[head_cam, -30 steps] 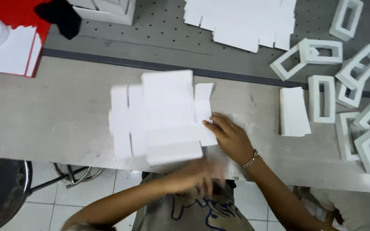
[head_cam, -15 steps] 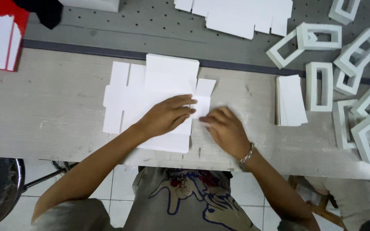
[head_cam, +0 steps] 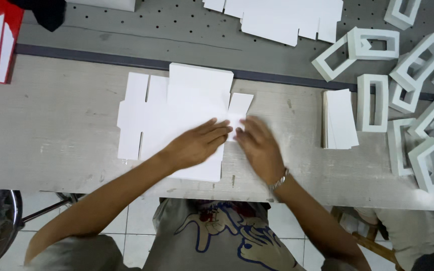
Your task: The person assembles white cardboard boxes by hand on a table. They fold the flat cardboard pieces along pre-scored lines, tuck the flaps into slots, and form the rectangular box shape. The person repeats this process for multiple boxes, stacking the finished ones on the table.
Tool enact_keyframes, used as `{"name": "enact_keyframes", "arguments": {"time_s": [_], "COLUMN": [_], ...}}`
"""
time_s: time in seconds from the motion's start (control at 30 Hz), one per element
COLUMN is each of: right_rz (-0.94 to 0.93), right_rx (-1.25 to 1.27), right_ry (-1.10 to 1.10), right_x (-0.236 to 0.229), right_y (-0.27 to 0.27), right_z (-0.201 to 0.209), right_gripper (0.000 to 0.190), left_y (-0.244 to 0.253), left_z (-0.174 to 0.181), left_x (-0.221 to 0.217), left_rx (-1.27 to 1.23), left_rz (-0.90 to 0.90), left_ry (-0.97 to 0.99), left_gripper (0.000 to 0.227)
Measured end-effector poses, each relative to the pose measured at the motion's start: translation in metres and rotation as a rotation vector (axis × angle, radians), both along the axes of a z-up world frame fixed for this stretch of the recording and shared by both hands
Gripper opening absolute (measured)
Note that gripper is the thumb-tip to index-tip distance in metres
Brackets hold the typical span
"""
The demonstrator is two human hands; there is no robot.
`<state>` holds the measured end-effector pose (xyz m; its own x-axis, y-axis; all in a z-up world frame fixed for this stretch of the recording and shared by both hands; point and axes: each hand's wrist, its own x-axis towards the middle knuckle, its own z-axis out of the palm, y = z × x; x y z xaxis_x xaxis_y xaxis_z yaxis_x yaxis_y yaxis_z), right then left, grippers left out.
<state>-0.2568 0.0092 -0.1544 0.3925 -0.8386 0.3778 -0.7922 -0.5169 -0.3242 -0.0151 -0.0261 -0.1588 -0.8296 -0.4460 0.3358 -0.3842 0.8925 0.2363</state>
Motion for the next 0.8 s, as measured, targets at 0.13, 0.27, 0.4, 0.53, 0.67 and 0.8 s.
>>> {"name": "enact_keyframes", "arguments": {"time_s": [0.13,0.27,0.4,0.53,0.67,0.8], "right_rz": [0.08,0.044,0.049,-0.18,-0.129,0.119], "right_rx": [0.088,0.313,0.39,0.294,0.338,0.118], "right_ry": [0.046,0.211,-0.212,-0.621,-0.592,-0.748], "right_x": [0.013,0.019,0.021,0.012,0.009,-0.004], "right_y": [0.029,0.032,0.012,-0.004,-0.002,-0.015], "right_z": [0.041,0.049,0.066,0.045,0.047,0.045], "right_gripper": [0.059,0.082,0.087,0.09,0.018,0.007], "left_y": [0.018,0.027,0.014,0.0,-0.037,-0.038], "left_z": [0.034,0.043,0.064,0.086,0.064,0.099], "left_x": [0.0,-0.002,0.001,0.022,0.098,0.135], "left_rx": [0.109,0.16,0.458,0.618,0.228,0.687], "left_rz": [-0.01,0.053,0.03,0.072,0.565,0.842], "left_ry": [0.023,-0.023,0.125,0.354,0.309,0.382], "left_gripper": [0.048,0.069,0.065,0.064,0.084,0.091]}}
